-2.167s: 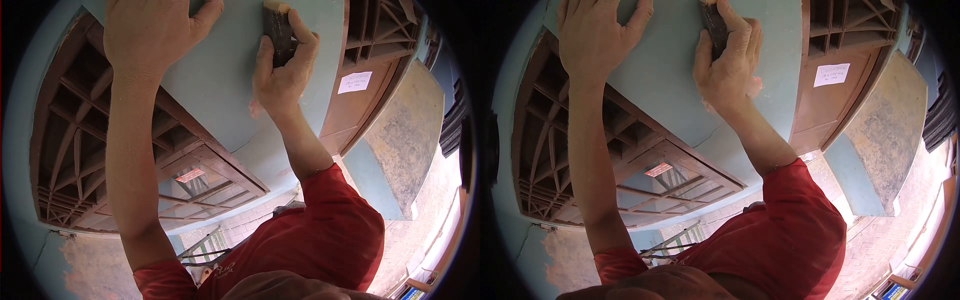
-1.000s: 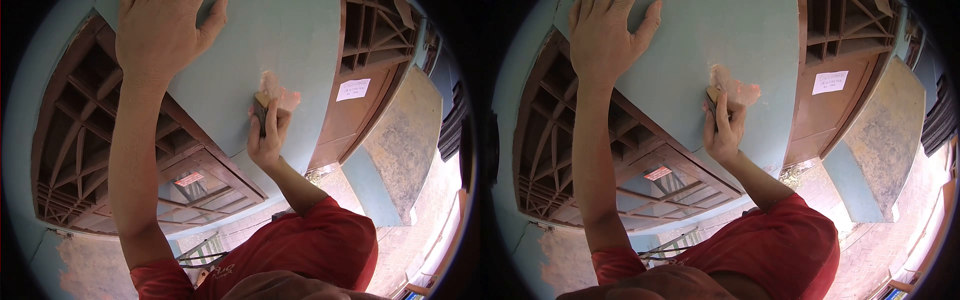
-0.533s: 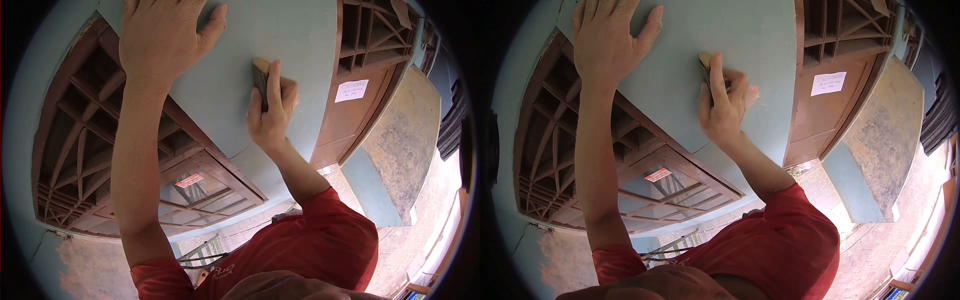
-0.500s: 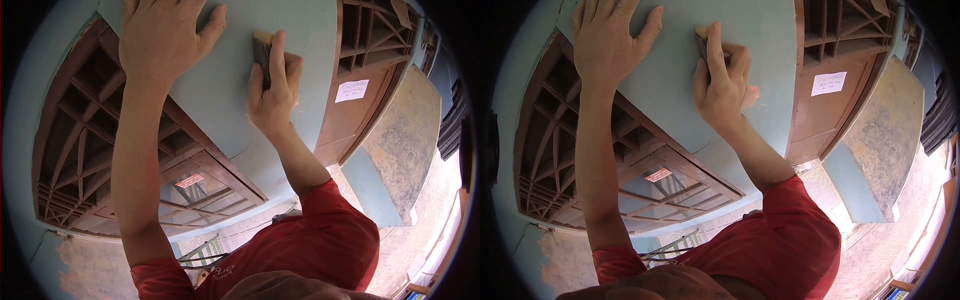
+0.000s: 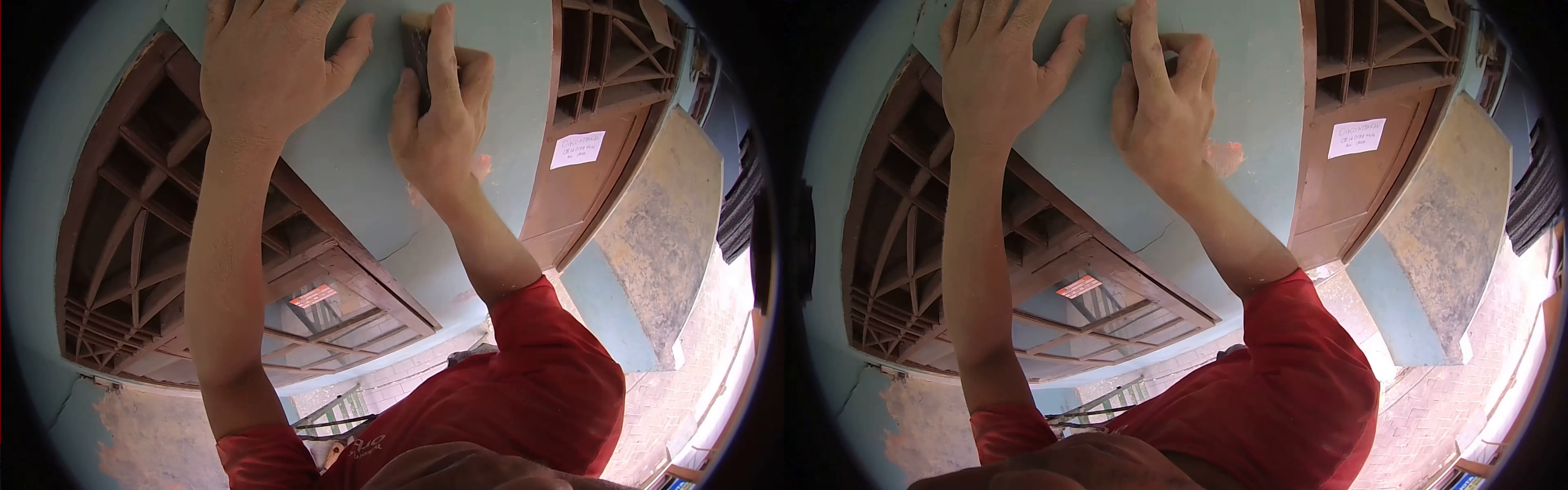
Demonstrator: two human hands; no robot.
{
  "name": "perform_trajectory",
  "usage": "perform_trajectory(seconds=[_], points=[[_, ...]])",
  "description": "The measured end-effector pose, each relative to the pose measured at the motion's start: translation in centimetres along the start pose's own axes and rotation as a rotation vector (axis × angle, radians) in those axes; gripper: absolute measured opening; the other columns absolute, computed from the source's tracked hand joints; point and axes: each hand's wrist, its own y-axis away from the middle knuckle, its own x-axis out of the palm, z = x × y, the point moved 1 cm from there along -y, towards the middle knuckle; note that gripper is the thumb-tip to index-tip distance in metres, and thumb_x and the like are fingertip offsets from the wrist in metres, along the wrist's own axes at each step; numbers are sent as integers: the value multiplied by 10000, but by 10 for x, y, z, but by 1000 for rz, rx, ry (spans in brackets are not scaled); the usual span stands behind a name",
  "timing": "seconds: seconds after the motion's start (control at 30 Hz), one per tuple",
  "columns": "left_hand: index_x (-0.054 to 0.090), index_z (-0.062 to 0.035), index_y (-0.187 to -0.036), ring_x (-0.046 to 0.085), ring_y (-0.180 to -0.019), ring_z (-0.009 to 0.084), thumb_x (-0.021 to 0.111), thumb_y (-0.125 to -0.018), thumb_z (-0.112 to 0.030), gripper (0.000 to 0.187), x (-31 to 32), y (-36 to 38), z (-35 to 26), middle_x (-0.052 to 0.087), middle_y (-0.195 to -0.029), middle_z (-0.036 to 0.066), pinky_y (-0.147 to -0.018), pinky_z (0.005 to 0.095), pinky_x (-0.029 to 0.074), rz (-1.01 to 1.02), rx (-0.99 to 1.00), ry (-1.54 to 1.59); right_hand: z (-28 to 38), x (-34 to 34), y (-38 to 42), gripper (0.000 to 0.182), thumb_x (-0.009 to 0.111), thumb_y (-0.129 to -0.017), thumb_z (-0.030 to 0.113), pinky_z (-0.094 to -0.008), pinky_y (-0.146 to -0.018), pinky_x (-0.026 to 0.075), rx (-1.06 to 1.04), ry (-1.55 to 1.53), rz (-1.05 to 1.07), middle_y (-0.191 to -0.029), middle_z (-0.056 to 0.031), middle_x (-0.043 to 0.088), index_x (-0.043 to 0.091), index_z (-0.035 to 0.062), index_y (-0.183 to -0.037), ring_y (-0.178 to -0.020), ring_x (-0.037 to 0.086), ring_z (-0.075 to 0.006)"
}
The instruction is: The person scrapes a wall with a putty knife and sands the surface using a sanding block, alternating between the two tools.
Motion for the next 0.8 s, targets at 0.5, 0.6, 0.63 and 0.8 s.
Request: perform_trajectory(seconds=[0.5,0.6,0.63,0.8], points=[[657,-98,-1248,507,-1329,323,708,-805,-233,466,-4,-1,-2,551,-1383,118,-1131,515,390,42,-4,4,2,-3,13,704,645,-853,-54,-380,-775,458,8,-21,-3,-1060,-146,554,439,-27,-1526,-917,512,-250],[657,-91,-1248,510,-1325,325,712,-803,-233,470,-6,1,-1,554,-1381,120,-1128,512,392,18,5,5,4,-18,84,701,648,-881,-26,-373,-812,445,31,104,56,-1042,-146,553,395,-88,-1532,-917,501,-251],[657,-89,-1246,513,-1320,327,715,-802,-235,471,-5,0,-1,555,-1379,121,-1124,510,394,37,17,-21,3,-33,144,695,649,-879,-27,-372,-809,445,70,51,108,-1053,-150,559,402,-93,-1526,-906,503,-248],[670,-84,-1225,525,-1306,328,712,-803,-236,450,-3,2,-3,566,-1368,121,-1109,505,400,-18,12,25,-4,-31,106,699,663,-862,-41,-350,-757,441,-13,62,84,-1023,-138,553,420,-91,-1516,-861,491,-244]])
